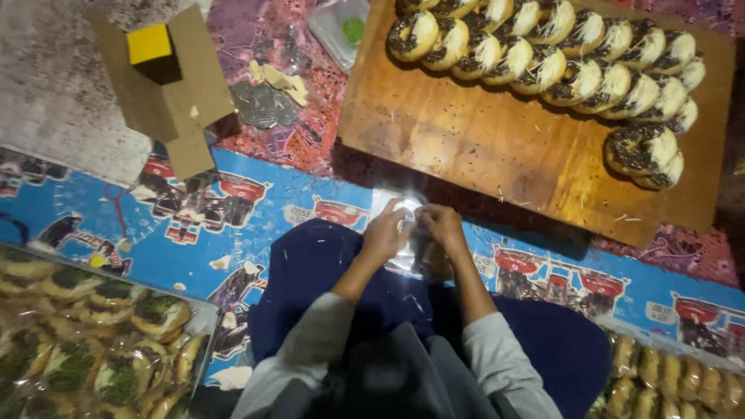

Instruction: The person sits on the floor and individually places donuts into clear plastic bags. They pick up each donut, insert it into a bag, and set the packaged item aside on a nearby tray.

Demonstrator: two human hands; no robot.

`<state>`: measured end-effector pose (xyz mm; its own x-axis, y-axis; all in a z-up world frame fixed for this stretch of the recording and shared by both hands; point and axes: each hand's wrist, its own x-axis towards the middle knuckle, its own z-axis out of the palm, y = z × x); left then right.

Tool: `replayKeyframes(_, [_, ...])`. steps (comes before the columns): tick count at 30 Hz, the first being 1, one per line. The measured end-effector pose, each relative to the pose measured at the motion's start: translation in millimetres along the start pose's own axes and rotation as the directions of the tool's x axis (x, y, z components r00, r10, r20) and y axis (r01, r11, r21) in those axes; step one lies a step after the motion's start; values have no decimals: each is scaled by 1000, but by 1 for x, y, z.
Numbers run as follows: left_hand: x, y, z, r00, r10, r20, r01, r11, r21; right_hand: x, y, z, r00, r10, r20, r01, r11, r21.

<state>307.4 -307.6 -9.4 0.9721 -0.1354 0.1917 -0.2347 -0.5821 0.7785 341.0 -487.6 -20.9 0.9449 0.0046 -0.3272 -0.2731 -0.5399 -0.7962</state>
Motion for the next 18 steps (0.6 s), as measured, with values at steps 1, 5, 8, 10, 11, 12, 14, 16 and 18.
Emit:
replayKeyframes(1, [1,16,-18,990,29,-136,-41,996,-83,0,-15,1,991,53,125,-64,994,86])
replayKeyframes(5, [11,52,-58,912,-175,-372,77,962,-262,-44,-64,-11,919,-385,-86,372,918,-139])
replayKeyframes(8, [21,57,-61,880,-316,-355,204,925,-320,-76,-105,-30,709,-648,-280,561,758,-334])
replayKeyframes(10, [22,64,-56,868,-341,-361,224,917,-329,-108,-121,-45,631,-688,-359,595,726,-346])
replayKeyframes(11, [20,69,-52,882,-286,-376,179,939,-294,-116,-129,-48,699,-652,-293,583,757,-295])
replayKeyframes(12, [16,78,-43,899,-229,-374,133,955,-264,-123,-129,-55,764,-603,-228,553,795,-250])
replayKeyframes(14, [5,103,-29,954,-15,-301,-56,972,-226,-131,-126,-71,809,-555,-194,520,830,-201])
replayKeyframes(16, [-2,127,-27,936,309,-167,-342,908,-243,-125,-120,-85,777,-573,-263,538,820,-196])
replayKeyframes(18, [1,150,-27,942,204,-267,-305,852,-425,-117,-113,-100,777,-552,-301,499,833,-240])
